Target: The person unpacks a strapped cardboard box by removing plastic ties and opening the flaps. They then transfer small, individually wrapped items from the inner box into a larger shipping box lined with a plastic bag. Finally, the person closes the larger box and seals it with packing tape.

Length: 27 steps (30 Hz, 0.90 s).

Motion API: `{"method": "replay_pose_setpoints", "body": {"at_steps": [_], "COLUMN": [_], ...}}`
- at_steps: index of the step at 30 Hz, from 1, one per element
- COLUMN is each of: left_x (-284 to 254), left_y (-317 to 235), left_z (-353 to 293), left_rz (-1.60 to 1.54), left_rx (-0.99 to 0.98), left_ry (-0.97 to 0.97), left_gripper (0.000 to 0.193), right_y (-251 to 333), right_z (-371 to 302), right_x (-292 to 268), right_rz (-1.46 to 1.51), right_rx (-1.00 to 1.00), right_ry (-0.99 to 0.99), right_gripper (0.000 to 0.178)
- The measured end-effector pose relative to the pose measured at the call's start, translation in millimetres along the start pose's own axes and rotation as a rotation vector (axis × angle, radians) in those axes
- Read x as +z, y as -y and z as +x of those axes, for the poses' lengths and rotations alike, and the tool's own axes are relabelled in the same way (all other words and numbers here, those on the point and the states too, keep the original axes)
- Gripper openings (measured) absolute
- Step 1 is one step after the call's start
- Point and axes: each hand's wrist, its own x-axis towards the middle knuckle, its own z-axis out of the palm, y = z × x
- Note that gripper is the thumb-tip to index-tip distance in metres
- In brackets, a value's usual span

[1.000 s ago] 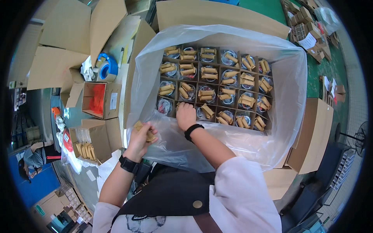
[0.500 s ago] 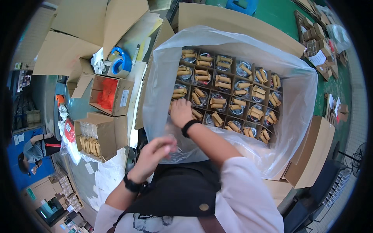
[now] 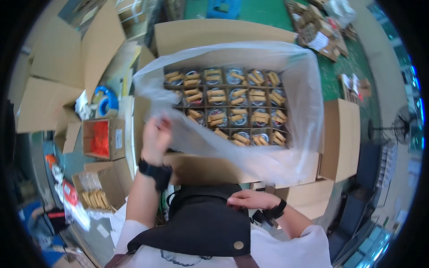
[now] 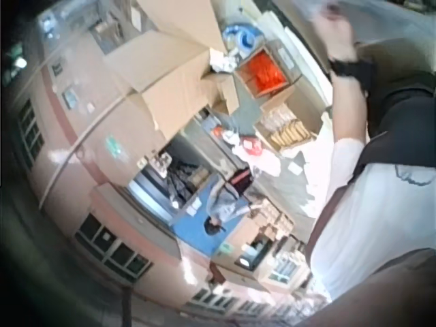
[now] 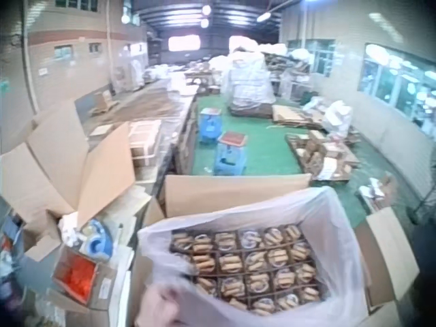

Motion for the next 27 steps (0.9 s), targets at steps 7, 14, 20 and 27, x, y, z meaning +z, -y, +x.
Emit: {"method": "replay_pose_setpoints", "body": {"at_steps": [7, 14, 20, 27], "left_x": [-9.9, -5.6, 146.7, 111.7], "left_y": [42.5, 12.3, 27.8, 26.9], "left_z": [86.1, 121.8, 94.6, 149.9], "left_rz": [0.891, 1.481, 2.476, 2.199], "left_rx": [0.122, -0.095, 1.190, 0.790], "left_ry": [-0.306, -0.276, -0.448, 0.058], "left_gripper": [0.050, 0.056, 0.048, 0.027], "right_y": [-76.3, 2.0, 73.9, 189.2], "right_z": [-8.9, 10.4, 6.4, -65.0], "right_x": [-93.0, -290.9, -395.0, -379.0], "right_rz": [-0.630, -1.002, -0.883, -1.196], "right_rx": [-0.079, 0.141, 0.078, -0.156], "right_ry": [-1.248, -1.453, -1.268, -2.022], "right_gripper": [0.081, 0.082, 0.048, 0.043]}}
